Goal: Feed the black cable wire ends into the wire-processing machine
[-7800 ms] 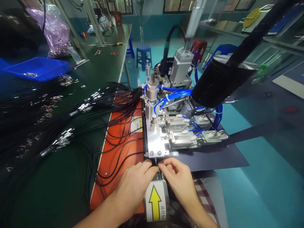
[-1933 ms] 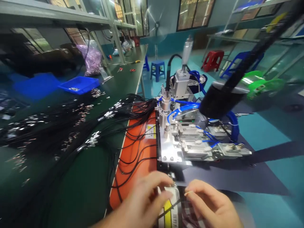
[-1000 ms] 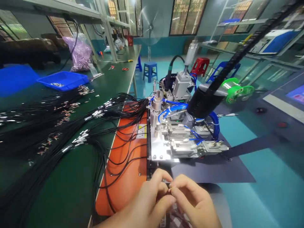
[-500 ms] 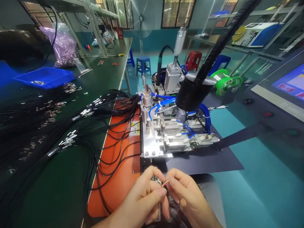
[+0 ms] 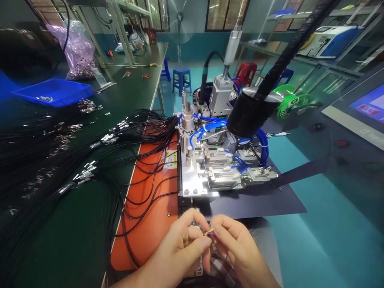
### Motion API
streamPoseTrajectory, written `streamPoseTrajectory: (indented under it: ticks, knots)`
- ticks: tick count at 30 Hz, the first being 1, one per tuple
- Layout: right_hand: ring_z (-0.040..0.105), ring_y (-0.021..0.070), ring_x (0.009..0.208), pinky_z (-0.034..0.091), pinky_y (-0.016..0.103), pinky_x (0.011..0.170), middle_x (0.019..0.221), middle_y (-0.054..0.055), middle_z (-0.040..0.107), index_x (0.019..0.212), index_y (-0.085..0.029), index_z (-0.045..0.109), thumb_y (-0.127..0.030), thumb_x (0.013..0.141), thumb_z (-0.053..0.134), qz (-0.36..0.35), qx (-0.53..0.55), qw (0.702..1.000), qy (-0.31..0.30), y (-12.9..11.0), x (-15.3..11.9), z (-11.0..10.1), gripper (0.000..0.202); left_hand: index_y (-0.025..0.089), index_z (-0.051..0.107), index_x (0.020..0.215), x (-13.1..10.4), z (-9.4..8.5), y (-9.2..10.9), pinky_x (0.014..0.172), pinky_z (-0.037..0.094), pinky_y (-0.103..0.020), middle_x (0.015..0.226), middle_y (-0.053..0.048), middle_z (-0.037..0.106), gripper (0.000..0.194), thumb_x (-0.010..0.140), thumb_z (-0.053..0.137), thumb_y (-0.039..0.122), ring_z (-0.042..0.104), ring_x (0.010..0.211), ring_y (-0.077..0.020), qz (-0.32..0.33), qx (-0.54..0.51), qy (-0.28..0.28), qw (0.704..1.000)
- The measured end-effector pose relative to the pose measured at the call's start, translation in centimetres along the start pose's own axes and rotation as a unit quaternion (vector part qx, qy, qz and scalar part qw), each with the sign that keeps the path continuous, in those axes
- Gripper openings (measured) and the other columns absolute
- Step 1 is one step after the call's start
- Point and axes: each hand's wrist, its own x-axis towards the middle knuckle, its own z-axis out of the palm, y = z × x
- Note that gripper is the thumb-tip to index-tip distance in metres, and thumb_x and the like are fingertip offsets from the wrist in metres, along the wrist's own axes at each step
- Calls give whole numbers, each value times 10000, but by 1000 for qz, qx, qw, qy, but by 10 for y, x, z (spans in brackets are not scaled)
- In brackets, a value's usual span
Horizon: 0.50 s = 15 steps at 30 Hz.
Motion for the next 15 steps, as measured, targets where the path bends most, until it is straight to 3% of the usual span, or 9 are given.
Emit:
streamPoseTrajectory:
  ticks: [3, 6, 8, 12, 15]
  knots:
    - [322, 93, 479, 279, 215, 466, 519, -68, 375, 627, -183, 499, -423, 836, 597, -45, -119, 992, 25, -13, -2, -4, 333, 167, 466, 811, 0, 0, 1, 389, 198, -163, 568, 28, 548, 190, 870, 511, 343, 301, 406, -37, -1, 35, 25, 999]
    - [416, 122, 557, 338, 229, 526, 612, -38, 459, 633, -192, 519, -321, 869, 559, -101, -271, 956, 44, -27, -7, -5, 272, 155, 496, 777, 1, 2, 2, 396, 212, -163, 564, 31, 536, 200, 862, 521, 335, 324, 417, -39, -13, 69, 58, 996]
    - [480, 141, 604, 358, 242, 561, 660, -19, 528, 666, -200, 551, -261, 889, 525, -155, -375, 913, 36, -34, -10, -5, 233, 154, 503, 761, 1, 3, 1, 384, 226, -160, 566, 28, 546, 204, 847, 542, 334, 346, 407, -39, -21, 92, 86, 992]
    - [518, 159, 586, 345, 273, 560, 674, -3, 617, 734, -217, 608, -214, 891, 522, -279, -530, 800, 37, -36, -16, -3, 179, 159, 480, 763, 1, 4, -3, 348, 231, -157, 554, 28, 561, 225, 847, 531, 361, 358, 350, -33, -19, 67, 104, 992]
    - [528, 156, 558, 344, 279, 538, 672, -1, 642, 752, -221, 630, -195, 881, 530, -326, -562, 758, 52, -32, -17, -2, 165, 161, 462, 790, 0, 2, -6, 337, 200, -150, 559, 25, 581, 216, 874, 498, 356, 351, 318, -19, -5, 18, 83, 996]
